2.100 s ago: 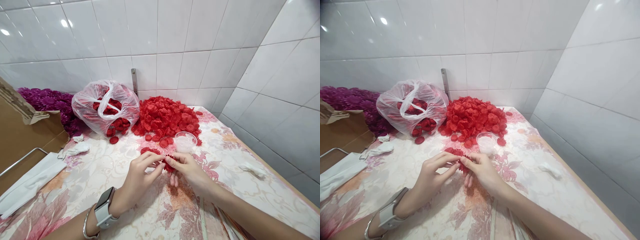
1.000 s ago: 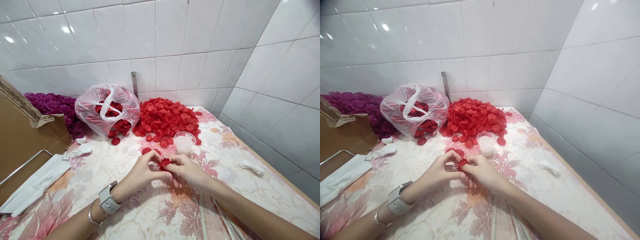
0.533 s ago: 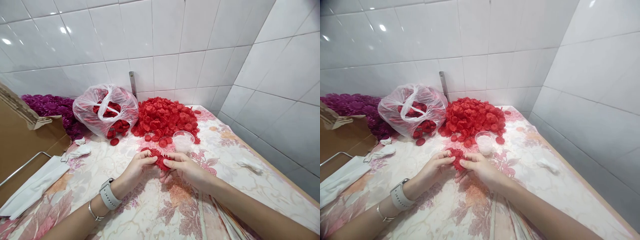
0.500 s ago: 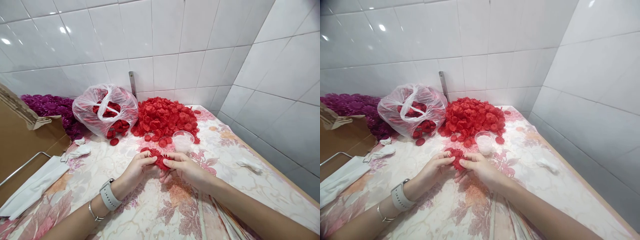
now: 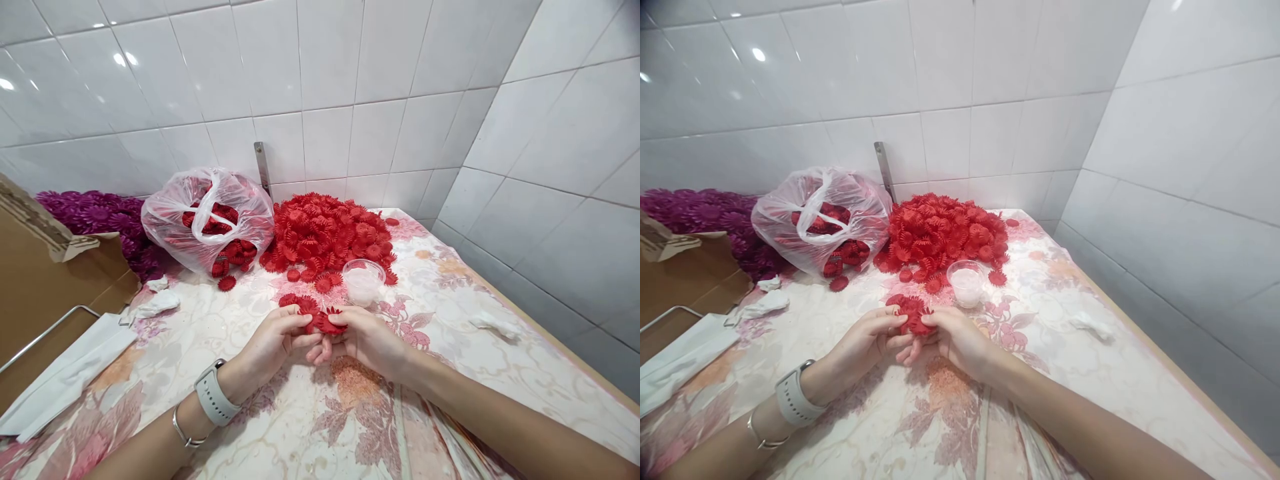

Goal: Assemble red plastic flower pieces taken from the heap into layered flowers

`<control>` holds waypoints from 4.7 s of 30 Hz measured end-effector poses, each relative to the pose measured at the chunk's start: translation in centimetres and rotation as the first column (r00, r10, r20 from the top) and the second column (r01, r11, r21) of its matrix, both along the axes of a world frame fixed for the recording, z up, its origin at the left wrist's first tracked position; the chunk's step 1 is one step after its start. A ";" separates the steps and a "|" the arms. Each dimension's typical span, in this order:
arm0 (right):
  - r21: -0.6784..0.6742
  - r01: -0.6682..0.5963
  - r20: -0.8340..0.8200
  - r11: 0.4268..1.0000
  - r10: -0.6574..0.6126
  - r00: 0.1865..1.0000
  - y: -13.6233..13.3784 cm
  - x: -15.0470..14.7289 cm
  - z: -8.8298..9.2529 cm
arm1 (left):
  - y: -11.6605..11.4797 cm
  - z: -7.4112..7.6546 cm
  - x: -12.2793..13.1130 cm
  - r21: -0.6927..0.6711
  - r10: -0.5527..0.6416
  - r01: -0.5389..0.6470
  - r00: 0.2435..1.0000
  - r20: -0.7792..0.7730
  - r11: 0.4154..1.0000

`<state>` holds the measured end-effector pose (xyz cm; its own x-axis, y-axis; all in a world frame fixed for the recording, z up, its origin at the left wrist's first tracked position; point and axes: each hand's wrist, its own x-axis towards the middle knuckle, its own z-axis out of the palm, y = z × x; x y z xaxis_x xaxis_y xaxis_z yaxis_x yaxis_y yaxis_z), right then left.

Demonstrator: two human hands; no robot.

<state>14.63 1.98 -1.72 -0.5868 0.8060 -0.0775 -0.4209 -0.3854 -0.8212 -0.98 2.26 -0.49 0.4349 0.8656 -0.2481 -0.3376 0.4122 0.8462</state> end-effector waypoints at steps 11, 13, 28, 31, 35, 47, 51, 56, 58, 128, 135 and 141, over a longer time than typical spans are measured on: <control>-0.024 -0.232 -0.012 0.973 0.231 0.973 0.1 0.3 -0.7 | -0.1 0.7 -0.3 -0.051 -0.112 0.107 0.988 -0.109 0.993; -0.008 -0.328 0.034 0.945 0.328 0.944 0.2 0.7 -0.4 | -0.2 1.3 -0.4 -0.061 -0.214 0.207 0.967 -0.137 0.976; 0.025 -0.570 0.239 0.821 0.549 0.801 0.7 2.4 1.8 | -1.3 2.0 -0.3 -0.027 -0.486 0.489 0.858 -0.165 0.872; 0.002 -0.514 0.141 0.858 0.509 0.849 0.5 2.1 1.5 | -1.3 1.9 -0.3 -0.037 -0.490 0.488 0.870 -0.059 0.872; -0.040 -0.398 0.002 0.917 0.398 0.917 0.2 1.4 1.2 | -1.0 1.5 -0.3 -0.005 -0.434 0.435 0.899 0.055 0.900; -0.327 -0.018 -0.206 0.945 -0.052 0.977 0.3 -0.2 0.1 | 0.1 0.4 0.2 -0.075 0.023 -0.013 0.991 0.130 0.997; -0.377 0.101 -0.200 0.920 -0.188 0.962 -0.1 -0.6 0.3 | 0.3 -0.3 0.6 -0.161 0.121 -0.100 0.985 0.122 0.982; -0.409 0.167 -0.196 0.897 -0.265 0.944 -0.7 -0.9 0.8 | 0.2 -0.6 0.8 -0.175 0.112 -0.087 0.984 0.136 0.981; -0.422 0.172 -0.185 0.890 -0.270 0.945 -0.8 -0.9 0.9 | 0.1 -0.5 0.7 -0.156 0.094 -0.073 0.987 0.134 0.985; 0.305 0.151 0.348 0.940 -0.258 0.901 -0.5 0.3 0.8 | -1.0 -0.1 0.6 0.503 0.332 -0.118 0.872 -0.360 0.856; 0.228 0.127 0.332 0.965 -0.200 0.922 -0.3 0.2 0.4 | -1.3 0.1 0.8 0.476 0.325 -0.129 0.875 -0.358 0.870; 0.226 0.098 0.317 0.969 -0.168 0.934 0.1 0.3 0.3 | -1.2 0.4 0.7 0.500 0.344 -0.103 0.840 -0.420 0.860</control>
<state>14.92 2.05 -1.44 -0.4420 0.8939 -0.0748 -0.1475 -0.1547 -0.9769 -0.26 1.11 -0.06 0.1440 0.9876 0.0621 0.1258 -0.0805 0.9888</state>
